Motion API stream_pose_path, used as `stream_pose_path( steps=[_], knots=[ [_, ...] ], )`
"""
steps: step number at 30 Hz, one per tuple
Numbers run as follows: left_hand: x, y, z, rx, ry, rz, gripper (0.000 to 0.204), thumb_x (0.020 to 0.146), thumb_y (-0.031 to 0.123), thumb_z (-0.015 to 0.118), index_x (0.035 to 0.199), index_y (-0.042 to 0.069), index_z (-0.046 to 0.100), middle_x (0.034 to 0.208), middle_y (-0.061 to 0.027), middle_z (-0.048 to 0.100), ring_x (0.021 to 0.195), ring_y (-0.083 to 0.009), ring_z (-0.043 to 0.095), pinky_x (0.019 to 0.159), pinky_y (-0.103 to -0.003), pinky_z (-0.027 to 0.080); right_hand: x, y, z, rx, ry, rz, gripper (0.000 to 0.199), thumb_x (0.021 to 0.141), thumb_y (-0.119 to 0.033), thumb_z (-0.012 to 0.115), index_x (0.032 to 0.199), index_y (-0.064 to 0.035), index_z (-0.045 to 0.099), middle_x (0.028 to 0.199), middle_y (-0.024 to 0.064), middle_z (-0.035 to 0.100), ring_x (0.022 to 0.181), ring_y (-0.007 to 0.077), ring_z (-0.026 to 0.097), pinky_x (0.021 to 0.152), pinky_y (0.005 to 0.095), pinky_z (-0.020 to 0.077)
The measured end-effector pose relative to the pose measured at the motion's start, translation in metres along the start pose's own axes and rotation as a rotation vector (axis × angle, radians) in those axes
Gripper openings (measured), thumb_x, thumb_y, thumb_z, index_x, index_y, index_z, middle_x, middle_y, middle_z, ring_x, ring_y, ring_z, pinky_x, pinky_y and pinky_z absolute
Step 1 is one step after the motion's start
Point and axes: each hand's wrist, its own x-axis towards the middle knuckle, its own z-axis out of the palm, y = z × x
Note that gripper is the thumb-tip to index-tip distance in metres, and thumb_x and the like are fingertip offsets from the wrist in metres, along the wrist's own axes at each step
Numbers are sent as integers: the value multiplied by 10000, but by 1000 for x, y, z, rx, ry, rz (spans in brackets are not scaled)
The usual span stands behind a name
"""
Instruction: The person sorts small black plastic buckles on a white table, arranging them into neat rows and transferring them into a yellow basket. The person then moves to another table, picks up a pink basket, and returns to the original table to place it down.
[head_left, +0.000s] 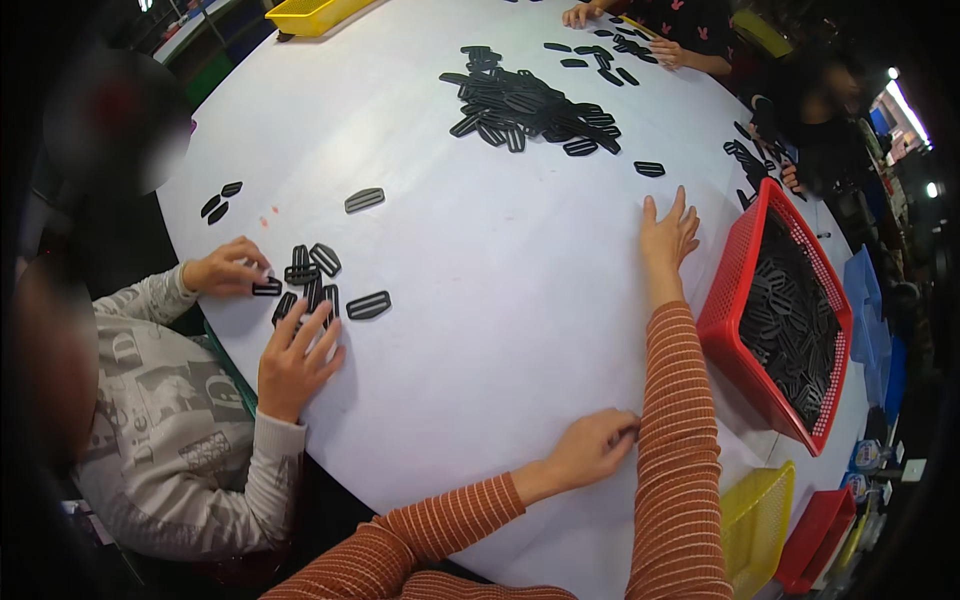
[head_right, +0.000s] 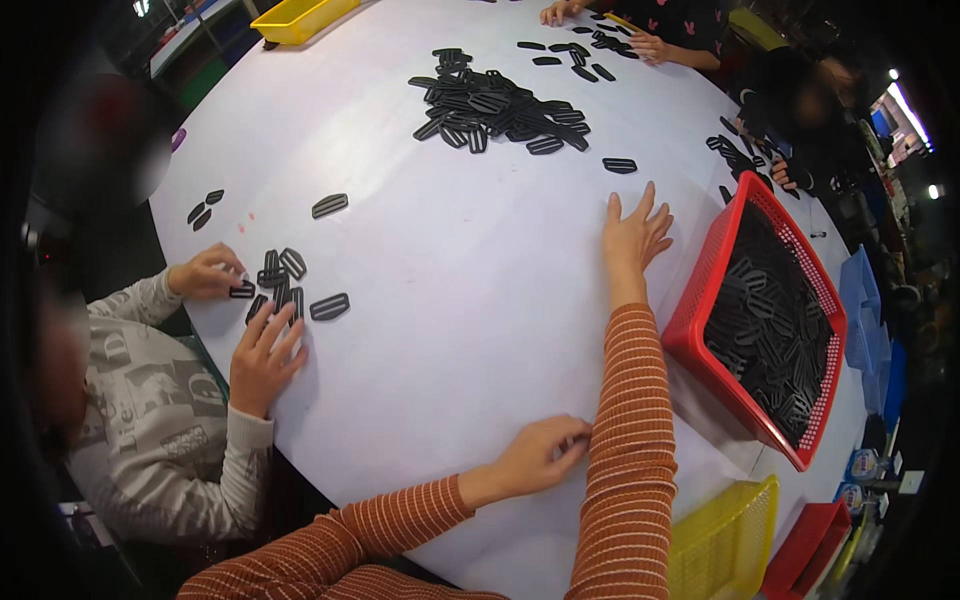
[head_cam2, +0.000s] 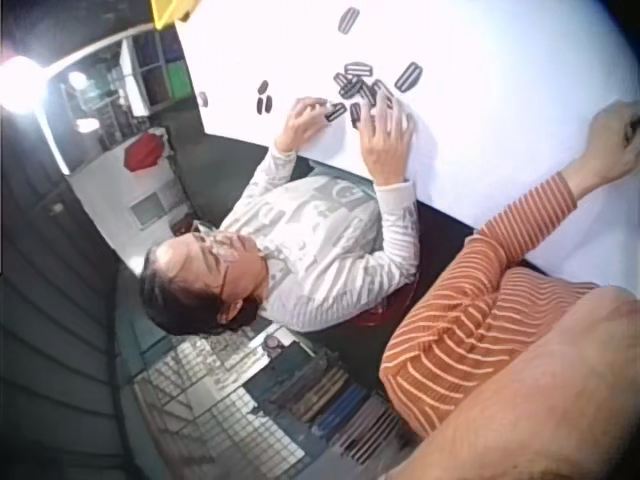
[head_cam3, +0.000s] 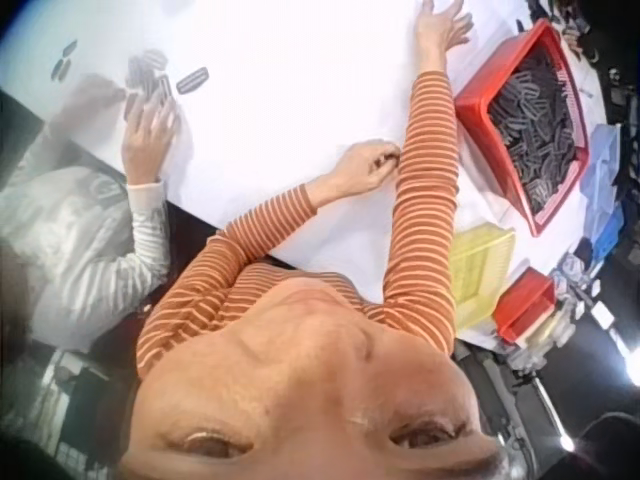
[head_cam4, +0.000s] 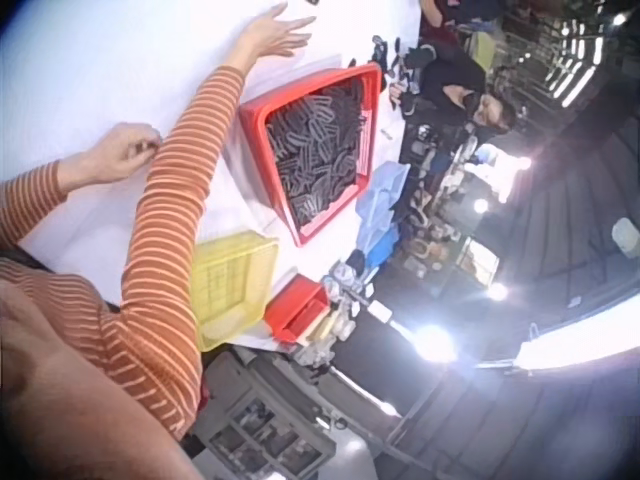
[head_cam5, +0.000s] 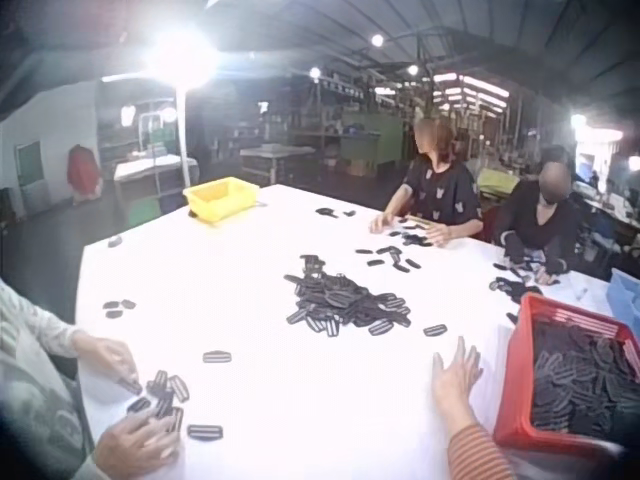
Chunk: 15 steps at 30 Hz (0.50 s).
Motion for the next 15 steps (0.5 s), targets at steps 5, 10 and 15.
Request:
stream_pose_path(
  steps=[5,10,15],
  knots=[
    [151,-22,-137,342,822,267,296,827,-9,536,1121,-5,565,1147,-163,582,1095,-311,542,965,-367,408,75,-24,23,-71,-57,19,707,924,-597,343,1470,-155,267,1489,237,263,1414,395,156,1094,634,76],
    [273,-91,-310,710,1055,45,373,895,197,491,1205,-12,493,1257,-195,486,1293,-405,342,1076,-591,177,118,-65,64,-15,-93,-139,704,916,-625,343,1444,-160,348,1483,141,339,1407,341,224,1101,625,83],
    [351,-110,-402,965,862,-225,569,954,417,367,1368,29,418,1417,-173,418,1396,-391,213,1098,-618,88,147,-90,86,50,-140,-259,691,910,-663,318,1423,-206,393,1447,97,411,1396,283,273,1126,566,86]
  ],
)
